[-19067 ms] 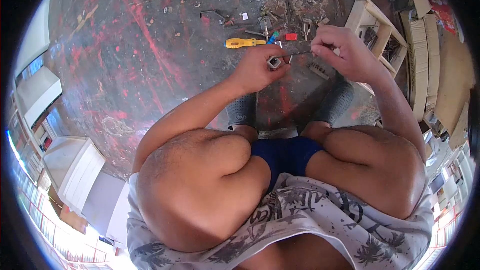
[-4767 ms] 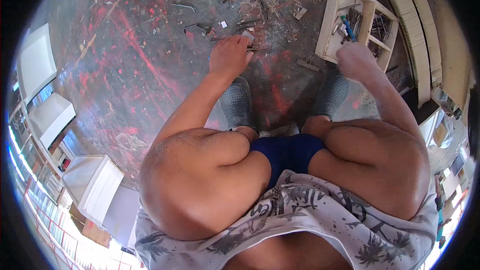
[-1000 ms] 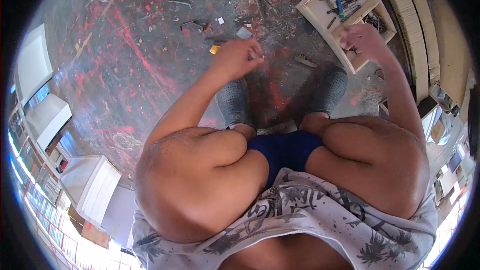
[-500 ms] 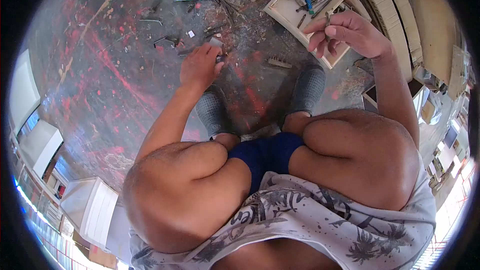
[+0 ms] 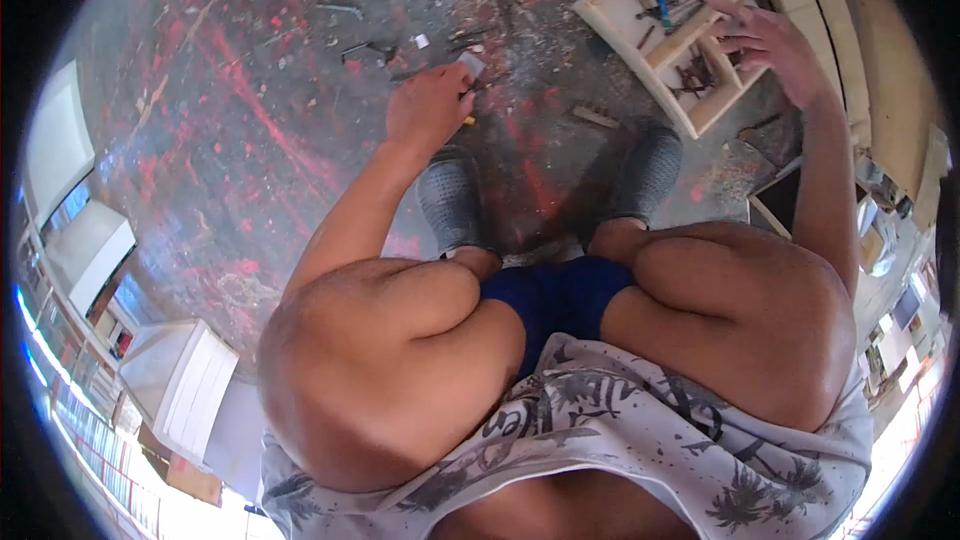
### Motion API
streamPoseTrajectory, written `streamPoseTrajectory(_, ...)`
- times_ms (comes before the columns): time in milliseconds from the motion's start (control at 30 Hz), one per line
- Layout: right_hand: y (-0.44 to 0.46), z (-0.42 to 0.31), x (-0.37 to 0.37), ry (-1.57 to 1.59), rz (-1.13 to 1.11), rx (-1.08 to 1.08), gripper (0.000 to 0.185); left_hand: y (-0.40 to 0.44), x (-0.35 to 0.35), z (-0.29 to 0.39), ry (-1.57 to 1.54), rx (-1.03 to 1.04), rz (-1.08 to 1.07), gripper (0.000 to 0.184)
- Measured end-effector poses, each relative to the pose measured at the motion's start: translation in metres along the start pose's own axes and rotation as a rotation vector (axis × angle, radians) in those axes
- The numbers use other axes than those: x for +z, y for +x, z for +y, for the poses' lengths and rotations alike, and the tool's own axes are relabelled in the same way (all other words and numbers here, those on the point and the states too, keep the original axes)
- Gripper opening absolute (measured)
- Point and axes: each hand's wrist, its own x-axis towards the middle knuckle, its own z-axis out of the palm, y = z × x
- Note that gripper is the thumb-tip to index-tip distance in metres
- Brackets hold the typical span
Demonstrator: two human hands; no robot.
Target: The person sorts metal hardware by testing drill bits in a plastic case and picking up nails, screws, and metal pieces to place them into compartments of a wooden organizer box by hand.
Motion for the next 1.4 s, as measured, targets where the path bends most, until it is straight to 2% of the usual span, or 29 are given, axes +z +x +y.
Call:
streamPoseTrajectory(67, 0.005, 0.023, -0.017, -0.238, 0.131, 0.130, 0.048, 0.001, -0.009, 0.004, 0.046, -0.050, -0.049, 0.026)
streamPoseTrajectory(133, 0.007, 0.033, -0.027, -0.708, 0.101, 0.206, 0.045, 0.000, -0.011, 0.003, 0.065, -0.074, -0.074, 0.027)
streamPoseTrajectory(200, 0.008, 0.035, -0.025, -0.957, 0.134, 0.225, 0.042, -0.001, -0.010, 0.000, 0.064, -0.077, -0.072, 0.027)
streamPoseTrajectory(267, 0.000, 0.014, -0.002, -0.978, 0.231, 0.194, 0.038, -0.002, -0.002, -0.007, 0.081, 0.008, -0.022, 0.026)
streamPoseTrajectory(400, 0.003, -0.003, 0.025, -0.970, 0.271, 0.106, 0.038, -0.003, 0.000, -0.001, 0.110, 0.073, -0.003, 0.022)
streamPoseTrajectory(567, 0.010, -0.006, 0.038, -0.954, 0.270, -0.077, 0.039, -0.004, -0.005, 0.009, 0.118, 0.004, -0.073, 0.022)
streamPoseTrajectory(667, 0.010, -0.010, 0.045, -0.860, 0.239, -0.072, 0.037, -0.005, -0.004, 0.010, 0.137, 0.012, -0.055, 0.022)
streamPoseTrajectory(767, 0.006, -0.022, 0.054, -0.902, 0.206, -0.027, 0.035, -0.007, -0.001, 0.007, 0.118, 0.035, -0.023, 0.023)
streamPoseTrajectory(900, 0.008, -0.011, 0.058, -0.860, 0.169, -0.140, 0.033, -0.005, 0.003, 0.004, 0.023, 0.034, -0.032, 0.022)
streamPoseTrajectory(967, 0.008, -0.014, 0.068, -0.873, 0.175, -0.145, 0.030, -0.002, 0.008, -0.001, -0.108, 0.025, -0.046, 0.023)
streamPoseTrajectory(1067, 0.006, -0.023, 0.091, -0.668, 0.069, -0.135, 0.029, 0.000, 0.002, 0.004, -0.342, 0.022, -0.066, 0.027)
streamPoseTrajectory(1200, 0.004, -0.032, 0.130, -0.407, -0.087, -0.361, 0.033, 0.002, -0.020, 0.023, -0.548, -0.016, -0.189, 0.028)
streamPoseTrajectory(1300, -0.006, -0.049, 0.161, -0.275, -0.172, -0.493, 0.033, -0.003, -0.020, 0.033, -0.996, 0.005, -0.255, 0.022)
streamPoseTrajectory(1367, -0.011, -0.054, 0.173, -0.238, -0.227, -0.543, 0.029, -0.005, -0.022, 0.039, -1.142, 0.005, -0.309, 0.018)
streamPoseTrajectory(1400, -0.013, -0.056, 0.173, -0.200, -0.303, -0.469, 0.028, -0.005, -0.024, 0.041, -1.215, 0.005, -0.336, 0.015)
